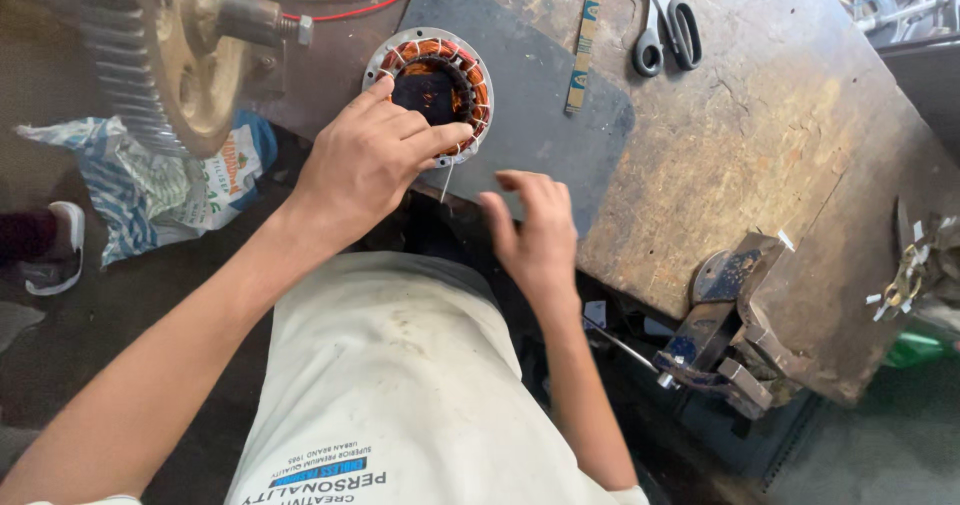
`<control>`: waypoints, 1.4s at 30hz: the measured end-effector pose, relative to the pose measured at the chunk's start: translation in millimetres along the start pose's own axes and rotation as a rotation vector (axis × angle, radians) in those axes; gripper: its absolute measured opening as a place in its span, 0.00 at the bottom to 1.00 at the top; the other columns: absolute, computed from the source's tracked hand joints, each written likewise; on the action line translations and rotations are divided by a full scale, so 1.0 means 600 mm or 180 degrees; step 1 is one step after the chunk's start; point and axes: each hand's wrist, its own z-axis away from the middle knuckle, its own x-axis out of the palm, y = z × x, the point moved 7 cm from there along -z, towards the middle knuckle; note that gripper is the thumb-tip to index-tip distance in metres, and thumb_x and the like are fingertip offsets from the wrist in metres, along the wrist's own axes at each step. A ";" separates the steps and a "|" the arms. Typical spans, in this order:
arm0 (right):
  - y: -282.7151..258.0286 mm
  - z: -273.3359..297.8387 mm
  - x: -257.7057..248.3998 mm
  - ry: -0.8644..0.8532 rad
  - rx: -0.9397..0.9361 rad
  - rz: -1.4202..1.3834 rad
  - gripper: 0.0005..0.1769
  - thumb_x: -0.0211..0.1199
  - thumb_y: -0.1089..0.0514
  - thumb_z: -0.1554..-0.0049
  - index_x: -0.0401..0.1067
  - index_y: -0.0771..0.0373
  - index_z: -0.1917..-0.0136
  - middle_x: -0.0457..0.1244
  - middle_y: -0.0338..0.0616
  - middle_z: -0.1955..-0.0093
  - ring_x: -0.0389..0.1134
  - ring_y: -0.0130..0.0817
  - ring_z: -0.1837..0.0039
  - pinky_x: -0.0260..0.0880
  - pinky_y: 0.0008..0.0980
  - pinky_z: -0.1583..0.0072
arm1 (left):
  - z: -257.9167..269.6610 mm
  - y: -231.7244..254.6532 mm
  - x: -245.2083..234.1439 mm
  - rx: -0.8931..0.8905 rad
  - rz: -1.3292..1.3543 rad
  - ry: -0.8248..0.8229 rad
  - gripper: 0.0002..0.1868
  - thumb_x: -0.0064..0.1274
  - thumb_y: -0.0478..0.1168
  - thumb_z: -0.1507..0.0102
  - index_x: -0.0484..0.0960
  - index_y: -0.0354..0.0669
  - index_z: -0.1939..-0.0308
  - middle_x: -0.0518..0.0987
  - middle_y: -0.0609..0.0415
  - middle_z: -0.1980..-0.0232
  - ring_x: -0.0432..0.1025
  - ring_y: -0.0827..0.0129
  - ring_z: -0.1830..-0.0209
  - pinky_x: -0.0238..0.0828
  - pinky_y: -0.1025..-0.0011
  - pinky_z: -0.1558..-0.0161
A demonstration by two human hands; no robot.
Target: The person is repairing a motor stator by hand. They use a thin white wire to tie and secure the copper windings within the stator slots, then use scissors to cut the wire. Finally, they insert a thin orange wire into the stator assembly.
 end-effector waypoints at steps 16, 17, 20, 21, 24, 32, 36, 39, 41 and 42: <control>0.007 -0.046 0.078 0.0099 0.0351 -0.4921 0.27 0.50 0.41 0.28 0.58 0.62 0.62 0.52 0.38 0.64 0.53 0.32 0.58 0.66 0.42 0.41 | 0.000 -0.016 0.002 -0.0291 0.0479 0.0057 0.19 0.63 0.35 0.41 0.87 0.53 0.46 0.78 0.57 0.66 0.76 0.62 0.58 0.62 0.53 0.25; 0.005 -0.039 0.084 0.0178 0.0203 -0.4824 0.27 0.50 0.41 0.28 0.58 0.62 0.61 0.52 0.38 0.64 0.53 0.32 0.58 0.64 0.40 0.43 | 0.001 -0.016 0.001 -0.0293 0.0507 0.0053 0.19 0.63 0.35 0.41 0.87 0.54 0.47 0.79 0.57 0.65 0.76 0.62 0.58 0.62 0.53 0.26; 0.028 -0.026 0.098 0.0153 0.0012 -0.4527 0.26 0.50 0.41 0.29 0.58 0.62 0.61 0.53 0.37 0.64 0.53 0.31 0.59 0.61 0.34 0.49 | -0.002 -0.020 0.010 -0.0361 0.0644 0.0062 0.19 0.62 0.34 0.42 0.88 0.55 0.47 0.80 0.58 0.64 0.76 0.62 0.59 0.62 0.54 0.28; 0.046 -0.036 0.099 0.0026 0.0108 -0.4426 0.26 0.50 0.42 0.28 0.58 0.62 0.61 0.53 0.38 0.64 0.54 0.31 0.59 0.61 0.34 0.50 | -0.005 -0.020 0.017 -0.0384 0.0720 0.0050 0.18 0.62 0.33 0.41 0.87 0.54 0.48 0.81 0.59 0.63 0.76 0.63 0.58 0.62 0.54 0.28; 0.042 -0.058 0.084 -0.0314 0.0151 -0.3587 0.22 0.49 0.46 0.27 0.64 0.65 0.56 0.57 0.40 0.61 0.57 0.31 0.57 0.62 0.32 0.50 | -0.003 -0.013 0.009 -0.0396 0.0584 0.0128 0.19 0.61 0.32 0.42 0.88 0.55 0.48 0.81 0.59 0.63 0.76 0.62 0.57 0.62 0.55 0.27; -0.056 -0.093 -0.004 -0.0903 -0.1407 -0.0564 0.26 0.70 0.62 0.42 0.70 0.66 0.32 0.58 0.49 0.53 0.61 0.42 0.51 0.66 0.38 0.47 | 0.021 0.015 0.016 -0.0380 0.0167 0.0441 0.14 0.61 0.32 0.40 0.87 0.45 0.50 0.83 0.56 0.53 0.76 0.63 0.44 0.63 0.54 0.28; -0.061 -0.106 0.006 -0.0752 -0.1764 -0.0224 0.17 0.70 0.64 0.40 0.74 0.65 0.38 0.58 0.45 0.53 0.60 0.42 0.52 0.66 0.39 0.47 | 0.032 0.024 0.020 -0.0512 0.0010 0.0685 0.14 0.60 0.33 0.37 0.85 0.41 0.47 0.83 0.54 0.47 0.74 0.61 0.38 0.64 0.55 0.28; -0.054 -0.109 0.020 -0.0689 -0.1955 -0.0059 0.16 0.69 0.67 0.41 0.74 0.66 0.40 0.59 0.44 0.53 0.59 0.42 0.53 0.65 0.39 0.49 | 0.036 0.022 0.038 -0.0703 0.0163 0.0873 0.14 0.59 0.32 0.37 0.85 0.40 0.47 0.82 0.53 0.46 0.75 0.60 0.38 0.64 0.54 0.26; -0.056 -0.114 0.028 -0.0549 -0.1893 -0.0121 0.15 0.70 0.67 0.41 0.74 0.65 0.41 0.60 0.44 0.53 0.59 0.42 0.53 0.65 0.38 0.49 | 0.039 0.013 0.035 -0.0716 0.0222 0.0885 0.13 0.59 0.32 0.37 0.85 0.40 0.47 0.82 0.53 0.46 0.75 0.61 0.38 0.64 0.54 0.26; -0.057 -0.112 0.032 -0.0458 -0.1782 -0.0218 0.14 0.70 0.66 0.41 0.75 0.64 0.42 0.60 0.44 0.54 0.60 0.42 0.53 0.65 0.38 0.48 | 0.038 0.004 0.029 -0.0663 0.0215 0.0858 0.12 0.59 0.33 0.35 0.85 0.41 0.47 0.82 0.52 0.46 0.75 0.61 0.38 0.64 0.54 0.26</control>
